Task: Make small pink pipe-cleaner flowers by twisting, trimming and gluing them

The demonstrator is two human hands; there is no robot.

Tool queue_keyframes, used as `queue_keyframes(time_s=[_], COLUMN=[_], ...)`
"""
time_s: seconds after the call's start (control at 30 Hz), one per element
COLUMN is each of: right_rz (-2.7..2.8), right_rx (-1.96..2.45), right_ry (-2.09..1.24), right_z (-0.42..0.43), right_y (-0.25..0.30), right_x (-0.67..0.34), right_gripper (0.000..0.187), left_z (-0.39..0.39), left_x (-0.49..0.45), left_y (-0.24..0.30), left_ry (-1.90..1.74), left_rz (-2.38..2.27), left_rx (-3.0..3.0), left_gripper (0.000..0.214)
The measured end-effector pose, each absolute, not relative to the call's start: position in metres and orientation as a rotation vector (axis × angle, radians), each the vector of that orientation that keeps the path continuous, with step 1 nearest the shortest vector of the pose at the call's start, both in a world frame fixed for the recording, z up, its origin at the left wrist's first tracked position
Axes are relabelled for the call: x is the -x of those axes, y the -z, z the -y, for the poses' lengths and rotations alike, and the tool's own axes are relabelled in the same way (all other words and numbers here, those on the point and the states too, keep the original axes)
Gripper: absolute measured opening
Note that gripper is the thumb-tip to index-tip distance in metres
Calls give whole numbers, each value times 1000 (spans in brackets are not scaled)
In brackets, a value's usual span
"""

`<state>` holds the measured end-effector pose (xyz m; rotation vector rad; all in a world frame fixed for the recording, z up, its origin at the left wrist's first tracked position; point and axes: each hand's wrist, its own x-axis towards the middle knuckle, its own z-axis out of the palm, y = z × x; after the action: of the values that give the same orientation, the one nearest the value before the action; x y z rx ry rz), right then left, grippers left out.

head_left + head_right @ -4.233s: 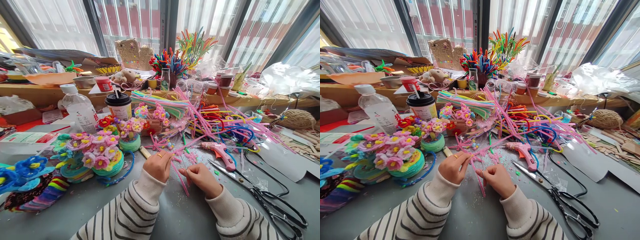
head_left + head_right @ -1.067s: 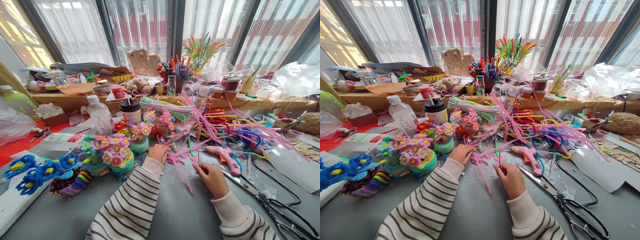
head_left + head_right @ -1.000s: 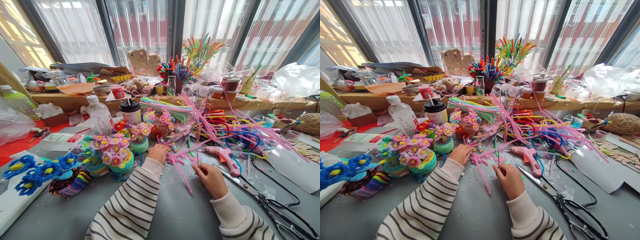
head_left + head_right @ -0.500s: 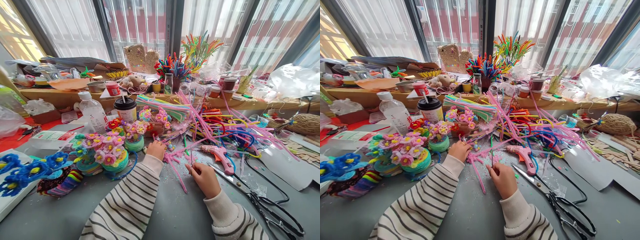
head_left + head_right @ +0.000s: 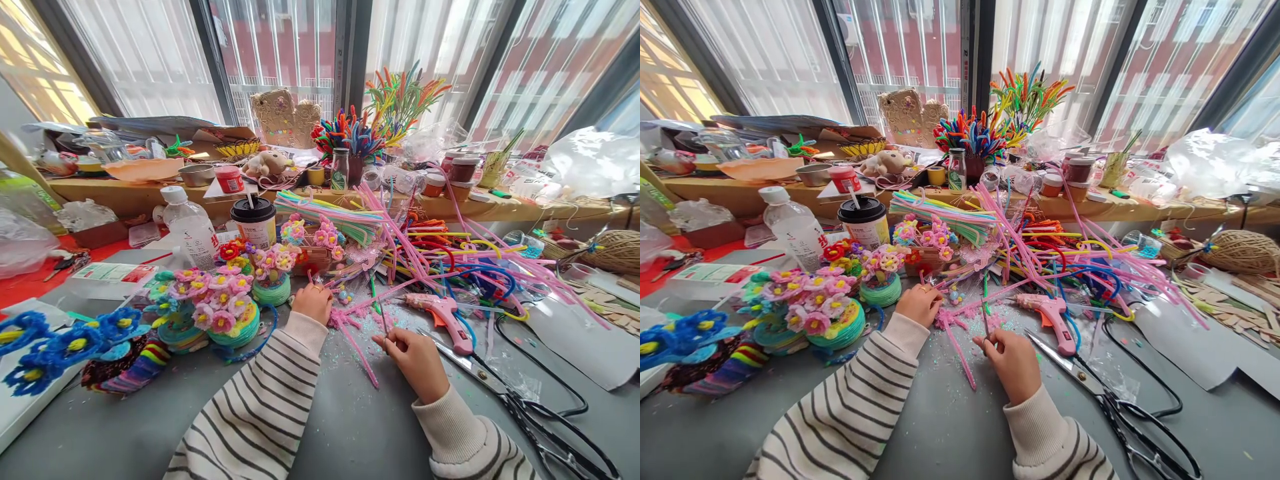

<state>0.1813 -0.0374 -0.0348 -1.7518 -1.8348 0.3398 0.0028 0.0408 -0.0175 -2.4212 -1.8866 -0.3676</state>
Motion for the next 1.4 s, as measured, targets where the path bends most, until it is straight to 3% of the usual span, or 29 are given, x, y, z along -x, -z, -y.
queue_keyframes(time_s=[0.23, 0.67, 0.87, 1.13, 1.4], right_rz=[1835, 1900, 1880, 1852, 1769], right_rx=[1848, 1878, 1892, 1834, 1798], right_ry=[-399, -327, -370, -398, -315], right_z=[35, 32, 33, 34, 32], right_y=[38, 34, 34, 32, 25], right_x=[-183, -183, -183, -183, -192], right_gripper=[20, 10, 10, 15, 20], left_z=[-39, -42, -42, -38, -36], left_x=[2, 7, 8, 11, 10], left_y=[19, 22, 23, 21, 18], left_ry=[437, 673, 714, 1235, 1140], left_rz=[1939, 1841, 1866, 1924, 2041], left_rx=[2405, 2492, 2464, 2556, 2511], left_gripper=[18, 20, 17, 14, 12])
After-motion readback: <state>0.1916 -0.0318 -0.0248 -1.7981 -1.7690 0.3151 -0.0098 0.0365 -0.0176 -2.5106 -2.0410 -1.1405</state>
